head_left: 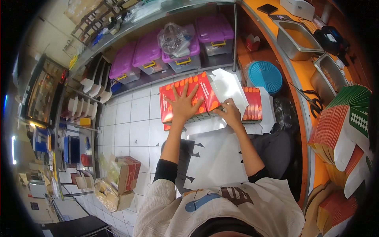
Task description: The person sits cross-legged and assembles small rectangular boxes by folding flat cardboard pieces into shape. They insert the folded boxes into red and green printed sleeves and stack the finished items on a pile. The person occasionally reaches for new cardboard pieces and sleeves from nearby stacks.
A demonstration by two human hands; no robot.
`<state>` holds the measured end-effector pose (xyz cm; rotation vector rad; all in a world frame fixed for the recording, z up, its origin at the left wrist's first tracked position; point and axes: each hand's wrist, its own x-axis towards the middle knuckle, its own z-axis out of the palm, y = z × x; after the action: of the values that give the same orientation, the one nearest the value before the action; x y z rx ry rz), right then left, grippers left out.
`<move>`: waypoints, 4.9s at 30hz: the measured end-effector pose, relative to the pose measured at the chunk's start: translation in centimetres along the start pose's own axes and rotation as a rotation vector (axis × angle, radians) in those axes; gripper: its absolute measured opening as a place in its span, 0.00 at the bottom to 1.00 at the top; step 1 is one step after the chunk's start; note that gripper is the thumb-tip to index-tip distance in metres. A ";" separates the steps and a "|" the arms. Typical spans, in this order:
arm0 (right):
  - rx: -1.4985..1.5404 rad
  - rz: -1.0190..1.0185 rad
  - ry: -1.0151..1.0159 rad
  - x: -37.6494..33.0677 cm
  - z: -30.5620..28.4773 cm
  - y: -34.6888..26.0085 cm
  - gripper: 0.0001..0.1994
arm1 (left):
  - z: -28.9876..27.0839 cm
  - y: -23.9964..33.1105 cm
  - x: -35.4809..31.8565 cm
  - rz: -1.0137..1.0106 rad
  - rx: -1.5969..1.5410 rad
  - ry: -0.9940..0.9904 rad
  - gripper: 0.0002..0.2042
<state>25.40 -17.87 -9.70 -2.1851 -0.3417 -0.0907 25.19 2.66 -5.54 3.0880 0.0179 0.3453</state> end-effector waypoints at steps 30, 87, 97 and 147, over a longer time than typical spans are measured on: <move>0.264 0.083 0.301 -0.8 7.8 0.7 0.06 | 0.8 0.3 0.8 -0.048 -0.040 -0.085 0.32; 0.463 0.819 -0.116 -23.2 -4.1 5.5 0.31 | 0.4 -0.7 -24.9 -0.548 -0.913 -0.524 0.34; 1.080 0.728 0.109 -25.8 -14.4 -7.6 0.14 | -1.8 1.7 -24.1 -0.607 -1.738 -0.919 0.34; 0.350 -0.883 -0.461 -18.4 7.8 -20.9 0.25 | -11.2 -6.0 -32.0 -0.908 -2.022 0.992 0.13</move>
<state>1.54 -3.80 -1.48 -1.5498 -1.4483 -0.0076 -8.52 8.55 -1.86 0.6155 0.5751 0.8897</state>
